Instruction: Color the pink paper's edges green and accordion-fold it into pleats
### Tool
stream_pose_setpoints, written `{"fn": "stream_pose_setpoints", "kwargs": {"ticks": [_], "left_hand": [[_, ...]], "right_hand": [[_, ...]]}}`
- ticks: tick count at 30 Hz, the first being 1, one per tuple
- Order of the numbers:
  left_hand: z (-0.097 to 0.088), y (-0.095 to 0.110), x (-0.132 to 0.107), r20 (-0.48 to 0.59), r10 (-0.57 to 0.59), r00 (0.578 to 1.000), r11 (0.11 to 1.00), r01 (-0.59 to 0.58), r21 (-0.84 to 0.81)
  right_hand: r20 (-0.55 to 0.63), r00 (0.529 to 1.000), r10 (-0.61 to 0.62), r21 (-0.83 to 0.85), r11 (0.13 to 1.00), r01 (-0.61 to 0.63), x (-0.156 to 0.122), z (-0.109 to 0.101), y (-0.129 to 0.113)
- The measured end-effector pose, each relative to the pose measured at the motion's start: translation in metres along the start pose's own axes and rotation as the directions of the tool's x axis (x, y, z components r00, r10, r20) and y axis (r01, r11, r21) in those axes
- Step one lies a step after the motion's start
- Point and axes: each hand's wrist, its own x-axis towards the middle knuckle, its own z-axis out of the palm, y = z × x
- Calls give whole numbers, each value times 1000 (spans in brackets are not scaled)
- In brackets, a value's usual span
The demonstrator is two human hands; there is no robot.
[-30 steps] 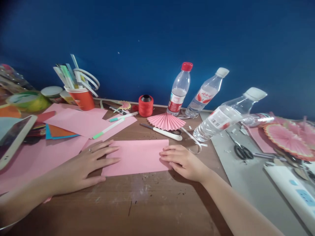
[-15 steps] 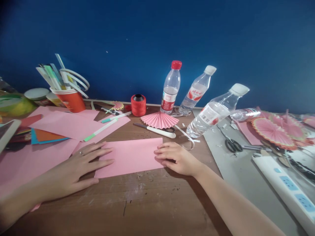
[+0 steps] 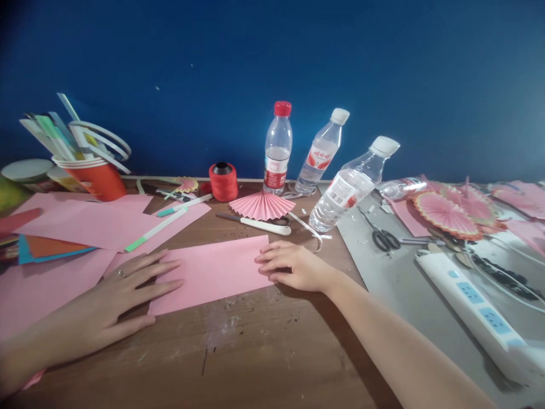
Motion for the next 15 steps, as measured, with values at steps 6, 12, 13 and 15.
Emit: {"fn": "stream_pose_setpoints", "kwargs": {"ticks": [6, 12, 13, 15], "left_hand": [[3, 6, 1, -113, -27, 993, 1000, 28, 7], [3, 0, 1, -117, 11, 993, 1000, -10, 11], [3, -1, 1, -102, 22, 995, 999, -20, 26], [4, -3, 0, -63, 36, 997, 998, -32, 56]], "right_hand": [[10, 1000, 2, 13, 1000, -2, 0, -1, 1], [15, 1000, 12, 17, 1000, -12, 0, -2, 1], [19, 1000, 16, 15, 1000, -16, 0, -2, 0], [27, 999, 24, 6, 1000, -24, 0, -2, -2]]}}
